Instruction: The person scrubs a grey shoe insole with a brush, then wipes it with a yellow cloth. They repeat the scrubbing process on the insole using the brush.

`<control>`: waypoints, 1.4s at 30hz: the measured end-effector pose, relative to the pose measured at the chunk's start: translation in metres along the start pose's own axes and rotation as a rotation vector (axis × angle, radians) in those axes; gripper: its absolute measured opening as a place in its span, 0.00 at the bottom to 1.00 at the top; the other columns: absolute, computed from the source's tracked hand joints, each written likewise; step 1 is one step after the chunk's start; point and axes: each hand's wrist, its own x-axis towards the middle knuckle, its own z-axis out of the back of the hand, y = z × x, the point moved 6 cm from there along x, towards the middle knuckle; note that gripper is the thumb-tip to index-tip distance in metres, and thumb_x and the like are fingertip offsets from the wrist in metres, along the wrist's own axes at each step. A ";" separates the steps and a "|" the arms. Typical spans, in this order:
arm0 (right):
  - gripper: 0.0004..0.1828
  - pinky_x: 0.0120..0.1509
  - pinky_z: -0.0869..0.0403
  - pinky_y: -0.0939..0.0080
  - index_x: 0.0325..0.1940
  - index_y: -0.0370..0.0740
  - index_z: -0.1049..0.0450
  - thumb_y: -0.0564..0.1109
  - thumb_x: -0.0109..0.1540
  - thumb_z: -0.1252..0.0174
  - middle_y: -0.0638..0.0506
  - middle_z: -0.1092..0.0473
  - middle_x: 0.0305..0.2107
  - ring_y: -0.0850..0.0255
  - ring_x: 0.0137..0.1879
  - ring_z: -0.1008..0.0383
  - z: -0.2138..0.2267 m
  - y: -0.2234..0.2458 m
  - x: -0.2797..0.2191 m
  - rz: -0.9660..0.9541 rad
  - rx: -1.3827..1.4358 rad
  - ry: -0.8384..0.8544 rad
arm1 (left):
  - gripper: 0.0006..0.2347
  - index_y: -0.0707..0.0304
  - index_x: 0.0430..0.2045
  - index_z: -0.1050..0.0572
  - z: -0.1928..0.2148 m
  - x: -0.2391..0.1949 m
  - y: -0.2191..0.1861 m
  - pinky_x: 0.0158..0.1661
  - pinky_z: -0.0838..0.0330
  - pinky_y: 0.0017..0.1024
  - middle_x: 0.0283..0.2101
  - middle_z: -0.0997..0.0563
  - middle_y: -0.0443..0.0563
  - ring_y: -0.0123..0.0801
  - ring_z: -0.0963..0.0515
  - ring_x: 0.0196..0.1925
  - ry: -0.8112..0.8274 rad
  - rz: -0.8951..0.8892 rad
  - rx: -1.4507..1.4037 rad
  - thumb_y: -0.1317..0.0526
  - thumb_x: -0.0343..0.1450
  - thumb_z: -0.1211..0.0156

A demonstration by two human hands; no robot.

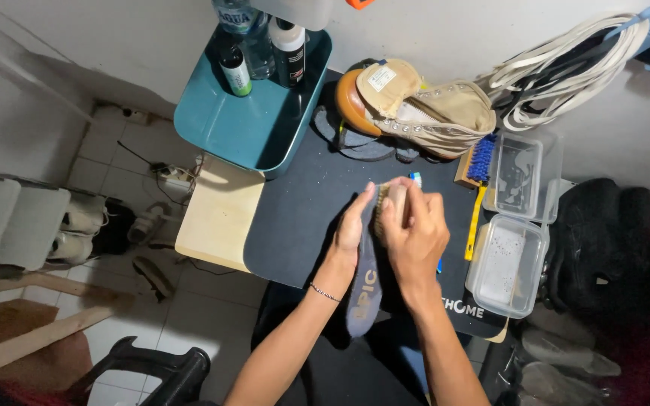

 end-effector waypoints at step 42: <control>0.16 0.37 0.28 0.54 0.48 0.46 0.19 0.53 0.60 0.30 0.50 0.33 0.30 0.52 0.33 0.28 -0.005 -0.021 -0.020 -0.012 0.059 -0.093 | 0.24 0.71 0.57 0.26 0.008 -0.003 -0.003 0.65 0.34 0.54 0.59 0.25 0.75 0.52 0.26 0.64 0.047 0.060 0.105 0.52 0.70 0.37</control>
